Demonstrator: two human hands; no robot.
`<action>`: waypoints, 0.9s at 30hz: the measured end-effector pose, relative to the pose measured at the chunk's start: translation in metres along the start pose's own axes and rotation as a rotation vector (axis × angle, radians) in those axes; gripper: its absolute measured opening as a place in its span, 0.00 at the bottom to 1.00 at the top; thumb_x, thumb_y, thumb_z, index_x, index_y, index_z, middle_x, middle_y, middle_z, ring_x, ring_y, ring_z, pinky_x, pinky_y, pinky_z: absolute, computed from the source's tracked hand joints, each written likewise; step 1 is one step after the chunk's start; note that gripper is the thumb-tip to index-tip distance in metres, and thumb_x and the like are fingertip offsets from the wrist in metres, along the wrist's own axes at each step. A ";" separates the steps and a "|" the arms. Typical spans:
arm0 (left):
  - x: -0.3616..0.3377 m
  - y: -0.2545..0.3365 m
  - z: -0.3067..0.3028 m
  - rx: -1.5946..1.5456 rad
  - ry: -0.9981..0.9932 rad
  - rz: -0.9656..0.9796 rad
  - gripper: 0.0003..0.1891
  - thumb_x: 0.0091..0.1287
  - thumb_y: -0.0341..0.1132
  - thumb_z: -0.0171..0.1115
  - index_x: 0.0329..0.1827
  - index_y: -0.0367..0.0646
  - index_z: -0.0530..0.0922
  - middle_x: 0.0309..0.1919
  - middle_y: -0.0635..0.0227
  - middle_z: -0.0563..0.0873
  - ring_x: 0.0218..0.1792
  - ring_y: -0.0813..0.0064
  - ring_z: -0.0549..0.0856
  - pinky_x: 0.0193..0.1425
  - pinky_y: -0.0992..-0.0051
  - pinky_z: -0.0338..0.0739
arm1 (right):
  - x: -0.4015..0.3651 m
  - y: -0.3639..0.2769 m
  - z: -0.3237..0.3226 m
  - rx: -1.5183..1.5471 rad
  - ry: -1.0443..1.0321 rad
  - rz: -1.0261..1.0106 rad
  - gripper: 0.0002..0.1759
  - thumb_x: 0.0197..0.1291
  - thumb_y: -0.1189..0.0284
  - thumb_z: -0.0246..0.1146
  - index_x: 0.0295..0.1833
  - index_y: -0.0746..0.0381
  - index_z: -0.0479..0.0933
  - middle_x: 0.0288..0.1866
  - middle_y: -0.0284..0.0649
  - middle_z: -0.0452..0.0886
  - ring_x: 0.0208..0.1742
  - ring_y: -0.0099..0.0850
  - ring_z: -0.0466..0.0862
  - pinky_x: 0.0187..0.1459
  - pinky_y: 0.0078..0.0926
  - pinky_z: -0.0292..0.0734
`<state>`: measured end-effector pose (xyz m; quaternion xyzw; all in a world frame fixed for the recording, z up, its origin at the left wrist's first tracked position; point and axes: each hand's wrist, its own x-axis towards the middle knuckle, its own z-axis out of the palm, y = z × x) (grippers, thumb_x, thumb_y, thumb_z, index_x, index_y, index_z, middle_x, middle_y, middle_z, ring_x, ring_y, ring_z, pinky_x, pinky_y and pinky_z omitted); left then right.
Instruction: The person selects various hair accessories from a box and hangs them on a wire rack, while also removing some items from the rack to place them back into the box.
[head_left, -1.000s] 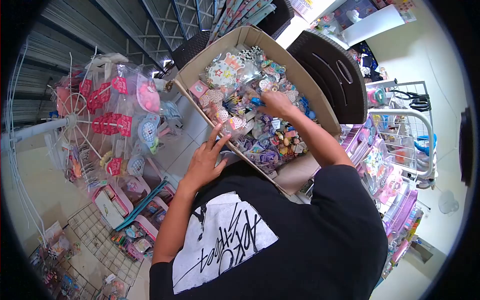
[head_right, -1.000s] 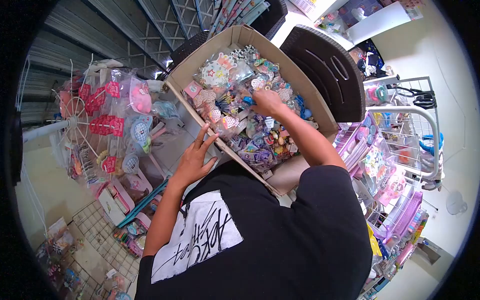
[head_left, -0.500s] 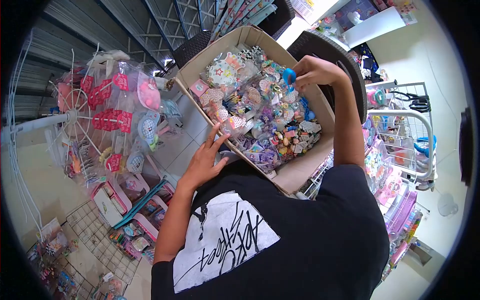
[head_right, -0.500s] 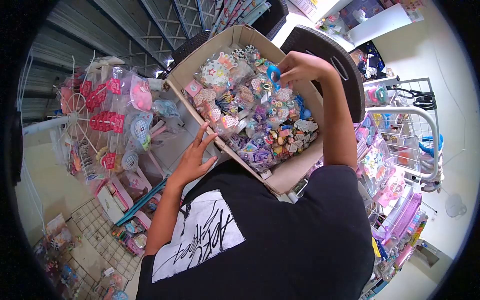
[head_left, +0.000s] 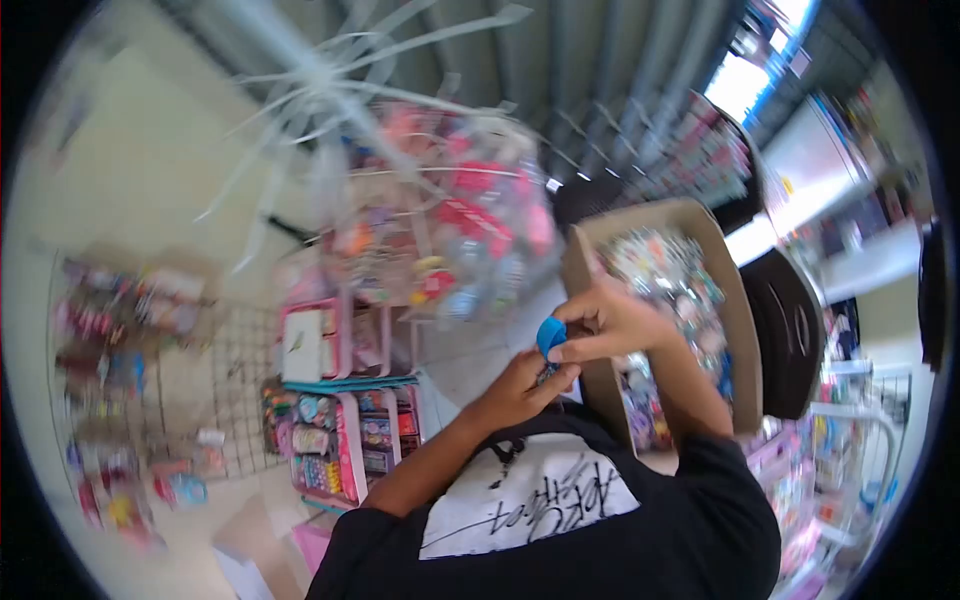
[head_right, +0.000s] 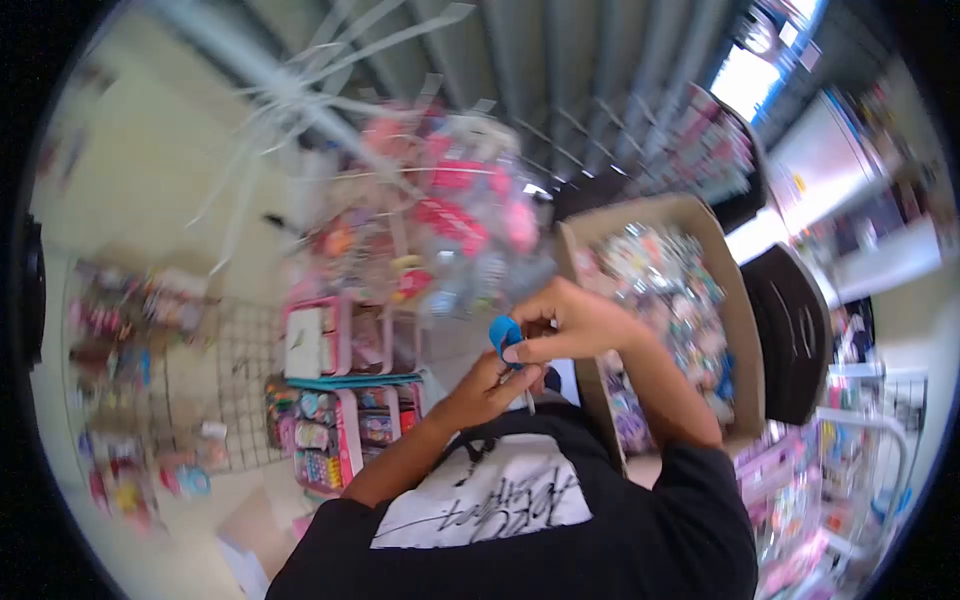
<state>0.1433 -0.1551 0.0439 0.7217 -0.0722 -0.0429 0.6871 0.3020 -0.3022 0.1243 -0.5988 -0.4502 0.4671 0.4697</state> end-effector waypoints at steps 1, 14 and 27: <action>-0.017 -0.007 -0.009 -0.204 0.078 -0.185 0.05 0.76 0.33 0.57 0.45 0.40 0.78 0.34 0.67 0.82 0.37 0.77 0.80 0.43 0.72 0.75 | 0.023 0.003 0.016 -0.032 -0.066 -0.042 0.14 0.60 0.66 0.73 0.44 0.67 0.84 0.37 0.38 0.86 0.38 0.21 0.83 0.38 0.22 0.75; -0.291 -0.074 -0.087 -0.101 0.974 -0.258 0.17 0.77 0.45 0.56 0.36 0.38 0.76 0.24 0.69 0.79 0.24 0.78 0.79 0.29 0.74 0.74 | 0.216 0.053 0.305 0.471 -0.360 0.057 0.17 0.69 0.65 0.67 0.50 0.69 0.82 0.33 0.37 0.83 0.27 0.27 0.83 0.29 0.29 0.81; -0.483 -0.038 -0.053 0.094 1.784 -0.060 0.35 0.69 0.32 0.68 0.76 0.41 0.60 0.66 0.56 0.73 0.64 0.63 0.76 0.69 0.64 0.71 | 0.332 -0.062 0.489 0.308 -0.384 -0.441 0.16 0.67 0.67 0.68 0.54 0.66 0.81 0.36 0.31 0.83 0.35 0.16 0.78 0.39 0.18 0.74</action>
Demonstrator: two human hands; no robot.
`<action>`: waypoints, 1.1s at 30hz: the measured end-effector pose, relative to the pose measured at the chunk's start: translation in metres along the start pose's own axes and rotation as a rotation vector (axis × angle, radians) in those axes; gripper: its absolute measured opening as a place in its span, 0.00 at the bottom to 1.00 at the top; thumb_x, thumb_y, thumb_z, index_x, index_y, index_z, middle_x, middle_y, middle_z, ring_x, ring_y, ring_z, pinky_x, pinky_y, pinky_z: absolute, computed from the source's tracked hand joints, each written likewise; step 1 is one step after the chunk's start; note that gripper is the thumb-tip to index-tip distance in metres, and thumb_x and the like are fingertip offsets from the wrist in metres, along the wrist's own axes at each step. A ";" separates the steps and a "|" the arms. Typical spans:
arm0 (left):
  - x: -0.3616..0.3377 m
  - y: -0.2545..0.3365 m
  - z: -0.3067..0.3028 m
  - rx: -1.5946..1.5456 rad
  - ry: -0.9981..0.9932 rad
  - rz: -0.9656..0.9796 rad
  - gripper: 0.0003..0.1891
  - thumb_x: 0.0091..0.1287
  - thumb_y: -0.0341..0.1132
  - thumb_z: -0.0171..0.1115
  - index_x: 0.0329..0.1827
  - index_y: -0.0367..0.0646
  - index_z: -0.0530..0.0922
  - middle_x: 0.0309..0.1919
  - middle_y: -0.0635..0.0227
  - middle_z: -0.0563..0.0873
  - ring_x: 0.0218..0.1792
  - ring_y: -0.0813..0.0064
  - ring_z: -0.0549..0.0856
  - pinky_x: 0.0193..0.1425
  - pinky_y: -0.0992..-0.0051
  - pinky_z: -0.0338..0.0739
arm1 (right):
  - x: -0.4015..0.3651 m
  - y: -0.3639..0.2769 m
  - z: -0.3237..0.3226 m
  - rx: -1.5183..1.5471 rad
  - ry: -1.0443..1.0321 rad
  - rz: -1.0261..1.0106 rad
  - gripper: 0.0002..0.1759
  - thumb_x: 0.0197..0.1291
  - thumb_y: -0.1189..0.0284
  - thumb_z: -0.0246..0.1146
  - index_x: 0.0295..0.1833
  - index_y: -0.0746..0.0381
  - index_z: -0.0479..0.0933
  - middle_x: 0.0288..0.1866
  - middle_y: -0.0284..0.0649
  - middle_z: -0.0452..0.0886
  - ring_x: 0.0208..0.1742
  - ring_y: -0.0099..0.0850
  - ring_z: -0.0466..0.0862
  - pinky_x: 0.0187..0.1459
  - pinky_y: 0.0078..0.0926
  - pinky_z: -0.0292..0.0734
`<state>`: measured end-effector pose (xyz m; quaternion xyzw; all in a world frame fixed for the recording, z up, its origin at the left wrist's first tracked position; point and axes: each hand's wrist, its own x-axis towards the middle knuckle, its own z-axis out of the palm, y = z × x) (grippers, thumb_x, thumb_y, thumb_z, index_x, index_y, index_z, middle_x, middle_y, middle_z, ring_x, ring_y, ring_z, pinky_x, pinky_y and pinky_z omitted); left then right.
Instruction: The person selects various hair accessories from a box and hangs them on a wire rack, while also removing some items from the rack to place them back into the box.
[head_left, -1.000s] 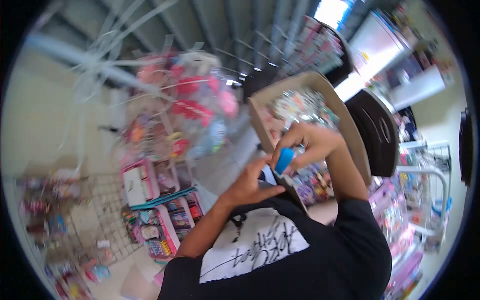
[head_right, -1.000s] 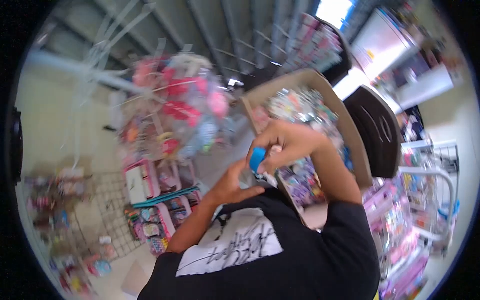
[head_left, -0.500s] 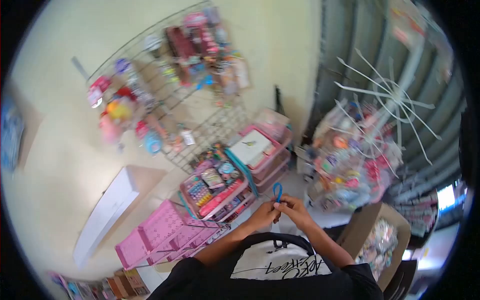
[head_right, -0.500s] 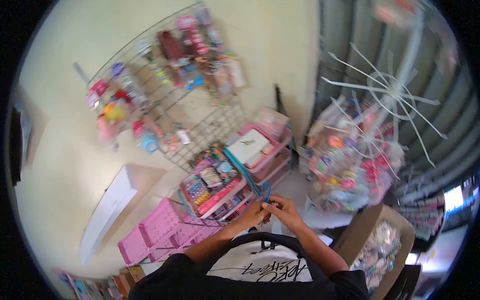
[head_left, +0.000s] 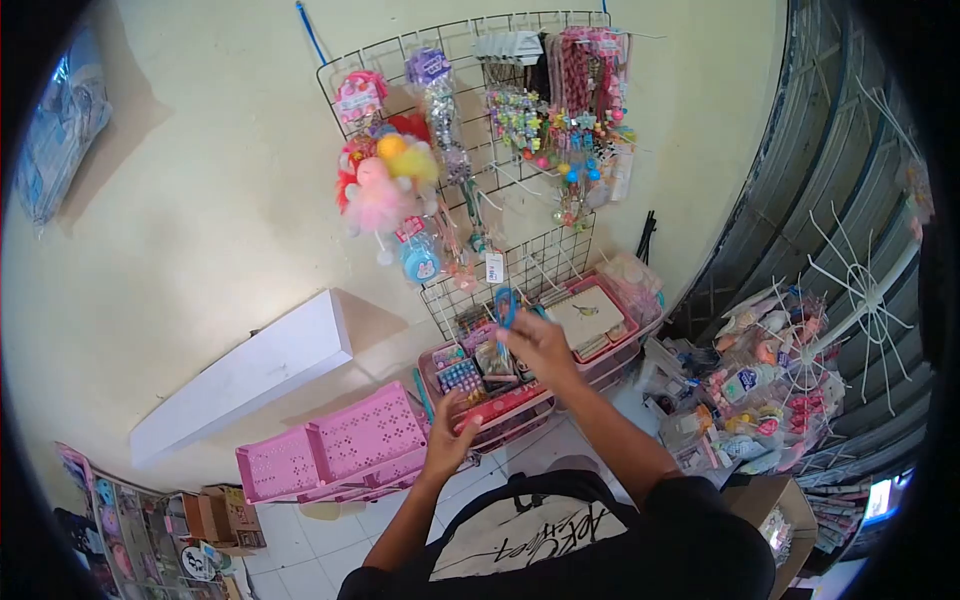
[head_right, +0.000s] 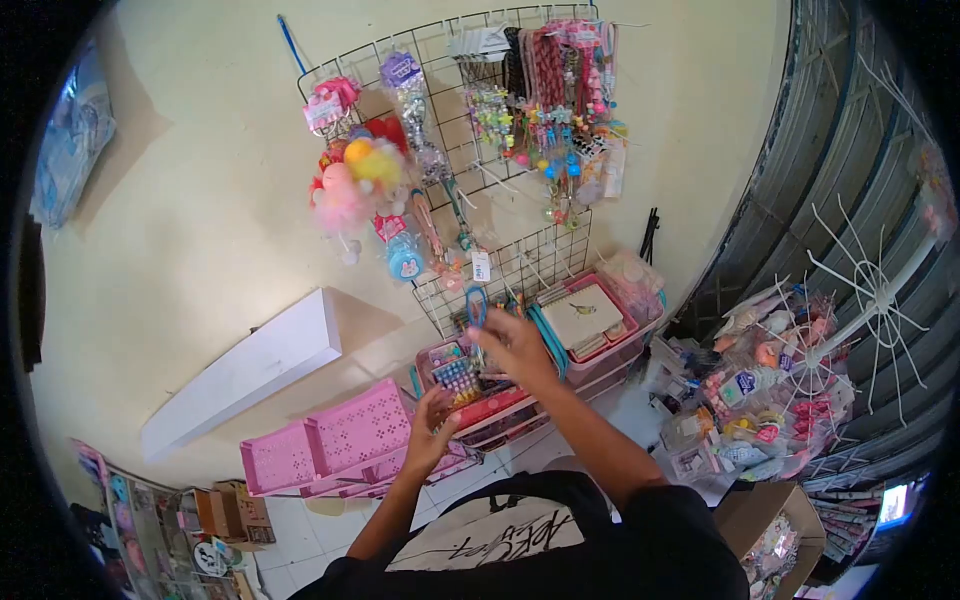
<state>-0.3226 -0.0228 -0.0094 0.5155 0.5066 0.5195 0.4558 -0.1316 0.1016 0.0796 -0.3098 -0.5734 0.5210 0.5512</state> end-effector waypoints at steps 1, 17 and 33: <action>-0.002 -0.013 -0.008 -0.013 0.010 0.028 0.35 0.70 0.31 0.67 0.76 0.42 0.59 0.65 0.57 0.74 0.63 0.63 0.77 0.67 0.63 0.72 | 0.016 -0.015 0.002 0.022 0.013 0.017 0.17 0.67 0.69 0.68 0.56 0.67 0.81 0.39 0.34 0.85 0.38 0.18 0.80 0.42 0.19 0.75; -0.054 -0.075 -0.020 -0.149 0.044 -0.200 0.29 0.71 0.31 0.67 0.70 0.44 0.63 0.57 0.60 0.79 0.51 0.71 0.81 0.52 0.72 0.78 | 0.147 0.022 0.028 -0.069 -0.072 -0.092 0.23 0.70 0.70 0.66 0.63 0.76 0.76 0.46 0.40 0.87 0.47 0.21 0.83 0.50 0.20 0.77; -0.046 -0.141 0.007 0.159 -0.538 -0.424 0.26 0.74 0.48 0.62 0.66 0.38 0.73 0.56 0.59 0.83 0.55 0.67 0.84 0.60 0.67 0.78 | -0.086 0.158 -0.069 -0.568 -0.419 0.331 0.21 0.67 0.61 0.66 0.58 0.63 0.77 0.46 0.44 0.84 0.47 0.34 0.85 0.49 0.31 0.79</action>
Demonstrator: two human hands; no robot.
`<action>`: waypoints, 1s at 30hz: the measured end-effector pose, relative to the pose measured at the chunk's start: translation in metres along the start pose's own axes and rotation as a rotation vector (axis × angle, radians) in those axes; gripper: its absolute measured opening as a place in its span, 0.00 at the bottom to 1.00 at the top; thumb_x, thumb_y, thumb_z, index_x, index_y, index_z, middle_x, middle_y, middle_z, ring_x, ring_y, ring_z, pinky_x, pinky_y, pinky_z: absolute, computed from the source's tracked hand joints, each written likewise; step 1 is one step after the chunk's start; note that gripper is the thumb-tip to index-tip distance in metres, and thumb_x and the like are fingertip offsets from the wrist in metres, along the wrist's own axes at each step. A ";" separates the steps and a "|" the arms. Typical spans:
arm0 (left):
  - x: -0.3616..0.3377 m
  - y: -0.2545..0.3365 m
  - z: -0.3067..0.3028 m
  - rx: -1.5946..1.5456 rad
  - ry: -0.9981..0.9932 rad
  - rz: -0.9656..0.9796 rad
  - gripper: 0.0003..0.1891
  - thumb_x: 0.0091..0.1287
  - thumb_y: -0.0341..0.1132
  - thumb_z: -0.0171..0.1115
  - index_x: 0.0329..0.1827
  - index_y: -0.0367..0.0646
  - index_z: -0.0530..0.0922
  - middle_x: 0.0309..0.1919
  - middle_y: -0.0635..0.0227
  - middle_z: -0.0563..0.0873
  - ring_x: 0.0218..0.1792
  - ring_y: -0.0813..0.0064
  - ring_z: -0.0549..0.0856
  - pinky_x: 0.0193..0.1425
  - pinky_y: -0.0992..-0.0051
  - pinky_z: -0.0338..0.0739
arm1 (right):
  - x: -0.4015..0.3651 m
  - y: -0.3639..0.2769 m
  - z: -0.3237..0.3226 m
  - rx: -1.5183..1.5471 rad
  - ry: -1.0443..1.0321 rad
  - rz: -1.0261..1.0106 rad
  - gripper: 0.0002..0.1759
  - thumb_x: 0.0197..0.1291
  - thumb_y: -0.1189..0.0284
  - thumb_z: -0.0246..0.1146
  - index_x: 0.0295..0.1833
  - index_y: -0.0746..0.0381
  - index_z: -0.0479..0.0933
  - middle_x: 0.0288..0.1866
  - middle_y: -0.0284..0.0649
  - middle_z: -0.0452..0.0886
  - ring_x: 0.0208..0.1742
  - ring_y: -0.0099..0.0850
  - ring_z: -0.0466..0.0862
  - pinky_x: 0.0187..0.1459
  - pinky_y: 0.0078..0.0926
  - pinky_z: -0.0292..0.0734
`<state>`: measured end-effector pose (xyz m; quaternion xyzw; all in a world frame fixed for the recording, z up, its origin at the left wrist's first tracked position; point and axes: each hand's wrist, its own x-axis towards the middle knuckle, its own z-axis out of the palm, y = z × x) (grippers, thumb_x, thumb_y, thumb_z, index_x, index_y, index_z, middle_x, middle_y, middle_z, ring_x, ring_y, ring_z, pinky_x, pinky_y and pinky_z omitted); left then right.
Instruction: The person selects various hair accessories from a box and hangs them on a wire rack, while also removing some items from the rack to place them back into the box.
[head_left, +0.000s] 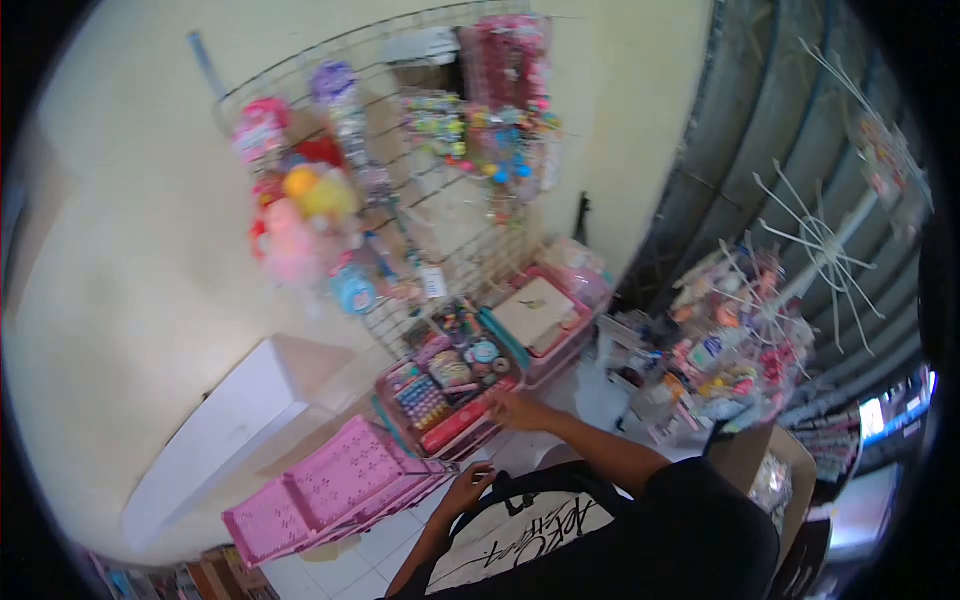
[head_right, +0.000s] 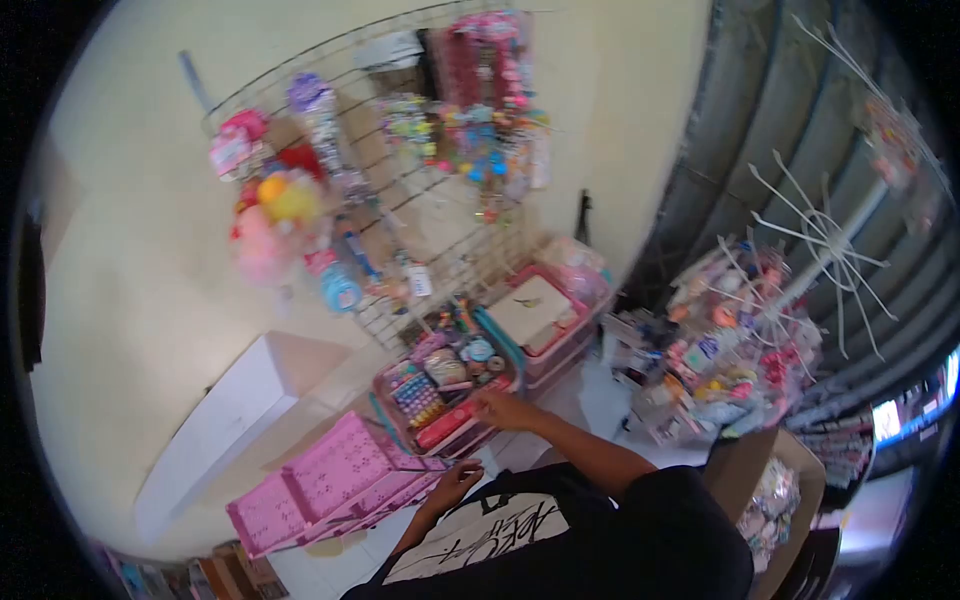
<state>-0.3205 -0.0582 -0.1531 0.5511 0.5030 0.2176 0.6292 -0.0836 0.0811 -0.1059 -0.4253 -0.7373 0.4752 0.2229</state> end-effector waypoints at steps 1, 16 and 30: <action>0.007 -0.004 0.008 0.112 -0.071 -0.041 0.29 0.73 0.51 0.62 0.67 0.38 0.72 0.59 0.59 0.83 0.57 0.65 0.84 0.61 0.67 0.78 | -0.028 0.080 0.026 -0.262 -0.174 0.024 0.25 0.65 0.54 0.66 0.60 0.60 0.79 0.54 0.50 0.84 0.54 0.44 0.84 0.58 0.40 0.77; 0.191 -0.079 0.121 1.109 -1.343 0.175 0.22 0.74 0.46 0.58 0.62 0.40 0.79 0.62 0.51 0.82 0.60 0.55 0.83 0.65 0.64 0.76 | -0.345 0.103 -0.001 -0.007 0.422 0.811 0.26 0.64 0.54 0.62 0.61 0.59 0.78 0.57 0.52 0.83 0.58 0.52 0.82 0.59 0.48 0.76; 0.101 0.176 0.460 0.760 -1.135 0.715 0.26 0.68 0.32 0.61 0.69 0.38 0.70 0.67 0.45 0.74 0.66 0.47 0.75 0.71 0.58 0.69 | -0.492 -0.022 -0.048 -0.452 0.270 0.600 0.17 0.59 0.58 0.63 0.46 0.60 0.81 0.46 0.45 0.85 0.47 0.40 0.86 0.43 0.43 0.76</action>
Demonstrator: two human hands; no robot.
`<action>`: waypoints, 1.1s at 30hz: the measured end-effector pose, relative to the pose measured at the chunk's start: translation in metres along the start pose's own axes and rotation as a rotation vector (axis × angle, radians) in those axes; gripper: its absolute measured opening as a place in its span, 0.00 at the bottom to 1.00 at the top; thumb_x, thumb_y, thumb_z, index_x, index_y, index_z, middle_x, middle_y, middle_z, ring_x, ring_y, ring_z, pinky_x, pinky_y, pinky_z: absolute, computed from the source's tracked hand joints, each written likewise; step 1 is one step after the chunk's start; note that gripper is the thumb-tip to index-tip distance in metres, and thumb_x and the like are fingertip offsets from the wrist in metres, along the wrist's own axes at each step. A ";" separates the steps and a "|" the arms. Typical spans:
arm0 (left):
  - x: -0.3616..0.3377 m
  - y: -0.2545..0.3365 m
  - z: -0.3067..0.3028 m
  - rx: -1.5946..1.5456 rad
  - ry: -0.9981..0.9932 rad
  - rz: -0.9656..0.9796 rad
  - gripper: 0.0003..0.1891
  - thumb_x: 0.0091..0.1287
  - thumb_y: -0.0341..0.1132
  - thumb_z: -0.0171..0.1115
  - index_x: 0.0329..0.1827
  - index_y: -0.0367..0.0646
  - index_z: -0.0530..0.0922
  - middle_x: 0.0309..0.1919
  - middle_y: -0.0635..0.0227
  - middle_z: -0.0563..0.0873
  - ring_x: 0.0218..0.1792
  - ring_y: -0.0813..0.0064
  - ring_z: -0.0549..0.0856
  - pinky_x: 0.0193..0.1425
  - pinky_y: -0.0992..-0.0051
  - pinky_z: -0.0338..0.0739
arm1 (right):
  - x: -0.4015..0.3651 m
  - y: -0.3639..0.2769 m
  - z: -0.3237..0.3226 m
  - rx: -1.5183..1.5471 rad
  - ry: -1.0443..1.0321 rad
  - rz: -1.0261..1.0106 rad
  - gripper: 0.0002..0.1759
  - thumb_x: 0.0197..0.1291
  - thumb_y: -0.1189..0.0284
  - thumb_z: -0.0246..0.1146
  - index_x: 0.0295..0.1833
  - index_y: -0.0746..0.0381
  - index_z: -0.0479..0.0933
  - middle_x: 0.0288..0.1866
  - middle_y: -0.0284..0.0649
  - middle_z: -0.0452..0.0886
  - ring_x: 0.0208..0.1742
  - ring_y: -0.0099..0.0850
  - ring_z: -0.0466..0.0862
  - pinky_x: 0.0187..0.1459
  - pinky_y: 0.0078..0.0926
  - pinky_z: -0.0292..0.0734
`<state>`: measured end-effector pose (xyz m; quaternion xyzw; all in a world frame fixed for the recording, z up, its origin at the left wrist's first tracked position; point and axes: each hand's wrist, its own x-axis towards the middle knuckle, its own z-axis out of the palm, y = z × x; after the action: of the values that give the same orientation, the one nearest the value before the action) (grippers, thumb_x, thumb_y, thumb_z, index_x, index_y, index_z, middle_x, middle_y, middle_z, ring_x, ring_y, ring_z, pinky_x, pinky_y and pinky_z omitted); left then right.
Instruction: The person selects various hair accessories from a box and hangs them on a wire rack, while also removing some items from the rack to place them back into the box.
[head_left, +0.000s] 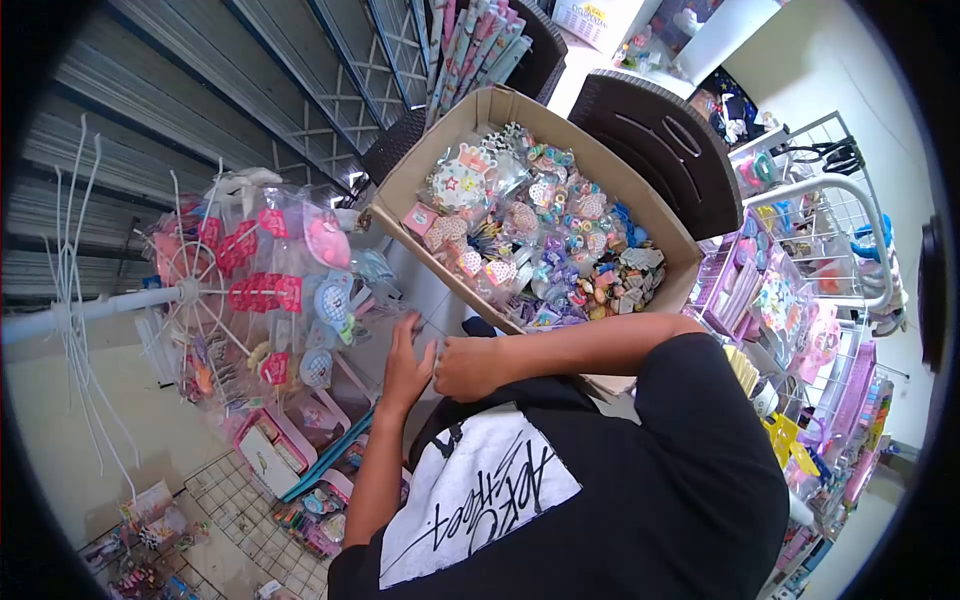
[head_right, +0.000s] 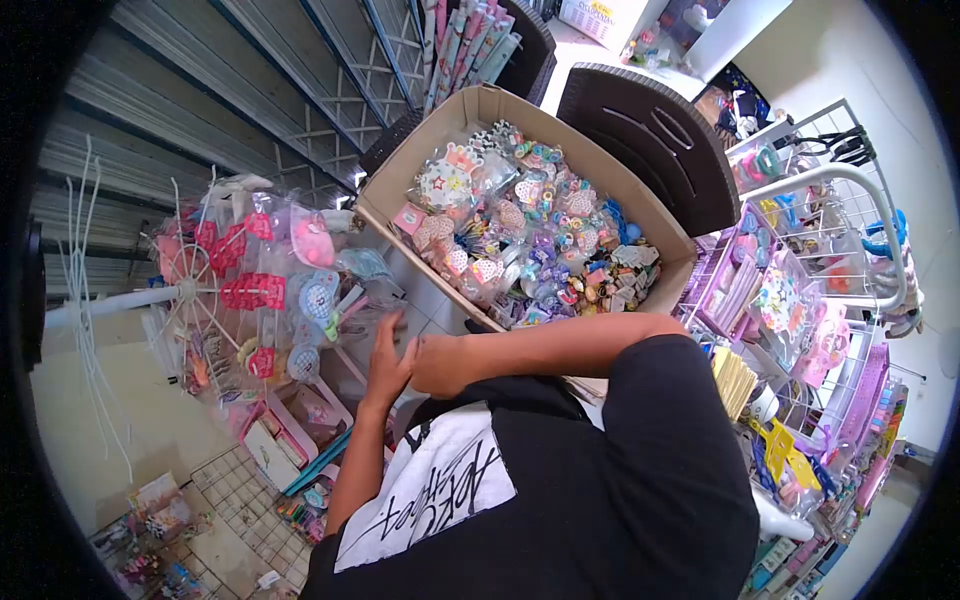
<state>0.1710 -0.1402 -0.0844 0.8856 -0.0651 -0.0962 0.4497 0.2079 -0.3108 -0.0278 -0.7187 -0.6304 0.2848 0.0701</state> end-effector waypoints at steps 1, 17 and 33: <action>0.017 0.018 0.003 0.045 0.065 0.131 0.27 0.68 0.31 0.62 0.70 0.40 0.69 0.70 0.46 0.69 0.69 0.45 0.72 0.72 0.56 0.67 | -0.014 0.001 -0.005 -0.015 -0.062 -0.028 0.16 0.59 0.60 0.63 0.46 0.60 0.81 0.46 0.44 0.85 0.46 0.38 0.86 0.42 0.40 0.75; 0.080 0.043 0.005 0.121 -0.134 0.314 0.30 0.48 0.44 0.83 0.52 0.47 0.76 0.80 0.42 0.49 0.80 0.37 0.49 0.80 0.50 0.53 | -0.118 0.063 0.067 0.269 0.880 0.140 0.12 0.60 0.64 0.66 0.43 0.58 0.74 0.43 0.40 0.75 0.44 0.39 0.80 0.43 0.39 0.75; 0.074 0.025 0.009 -0.141 -0.171 0.170 0.27 0.47 0.31 0.84 0.49 0.45 0.76 0.83 0.58 0.46 0.65 0.67 0.78 0.63 0.69 0.79 | -0.318 0.193 0.063 -0.072 0.616 0.922 0.14 0.59 0.75 0.65 0.50 0.67 0.79 0.55 0.49 0.77 0.59 0.48 0.78 0.59 0.42 0.76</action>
<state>0.2401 -0.1764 -0.0774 0.8317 -0.1712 -0.1372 0.5100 0.3302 -0.6659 -0.0664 -0.9722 -0.2103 0.0410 0.0949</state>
